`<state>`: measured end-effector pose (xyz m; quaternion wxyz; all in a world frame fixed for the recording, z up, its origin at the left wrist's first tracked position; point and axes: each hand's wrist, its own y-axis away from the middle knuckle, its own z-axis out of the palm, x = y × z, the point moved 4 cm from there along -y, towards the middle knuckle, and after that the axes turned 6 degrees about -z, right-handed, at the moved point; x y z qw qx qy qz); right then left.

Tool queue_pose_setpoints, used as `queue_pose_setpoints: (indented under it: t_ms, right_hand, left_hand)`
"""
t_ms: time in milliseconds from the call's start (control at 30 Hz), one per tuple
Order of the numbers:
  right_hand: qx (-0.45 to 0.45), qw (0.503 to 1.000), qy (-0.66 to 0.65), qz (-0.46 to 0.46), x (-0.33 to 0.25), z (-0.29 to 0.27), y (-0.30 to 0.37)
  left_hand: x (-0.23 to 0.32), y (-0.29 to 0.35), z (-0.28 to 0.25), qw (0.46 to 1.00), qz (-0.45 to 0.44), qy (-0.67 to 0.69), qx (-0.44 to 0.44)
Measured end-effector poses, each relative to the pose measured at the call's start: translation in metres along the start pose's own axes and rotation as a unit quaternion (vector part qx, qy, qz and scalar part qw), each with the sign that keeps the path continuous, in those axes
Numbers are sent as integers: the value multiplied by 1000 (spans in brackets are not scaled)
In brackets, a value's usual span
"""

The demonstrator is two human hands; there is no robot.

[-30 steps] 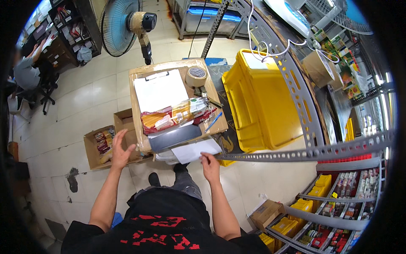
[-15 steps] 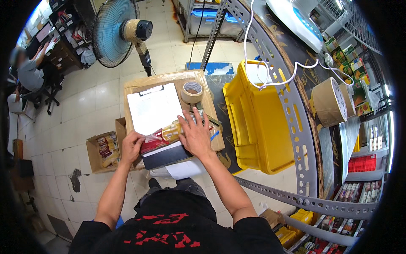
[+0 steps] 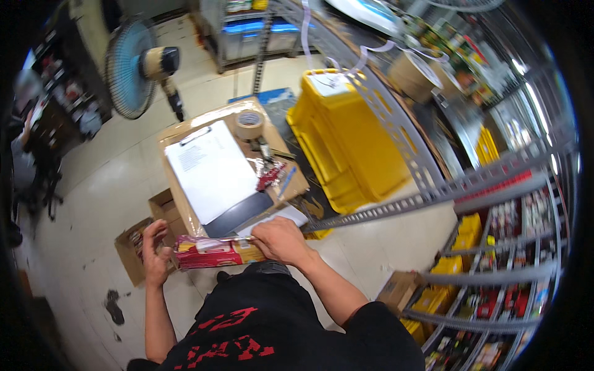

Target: The person writes on a document at a desk, then walks to a storage shelf to retrieve a plastic bag. They place a bundle of spaghetti into the bag, weigh it on a scale, and place the bagged pasta into a cardboard box.

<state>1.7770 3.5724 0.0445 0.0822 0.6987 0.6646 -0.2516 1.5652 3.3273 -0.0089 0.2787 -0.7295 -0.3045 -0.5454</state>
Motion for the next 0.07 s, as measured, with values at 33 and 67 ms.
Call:
queue_pose_setpoints:
  t_ms: [33,67]
  right_hand:
    - [-6,999,7,51,-1,1,25]
    - [-23,994,16,105,0,-1,50]
  left_hand:
    - [-18,8,-6,998,-24,48,17]
    - [-40,16,-14,992,-104,66,18]
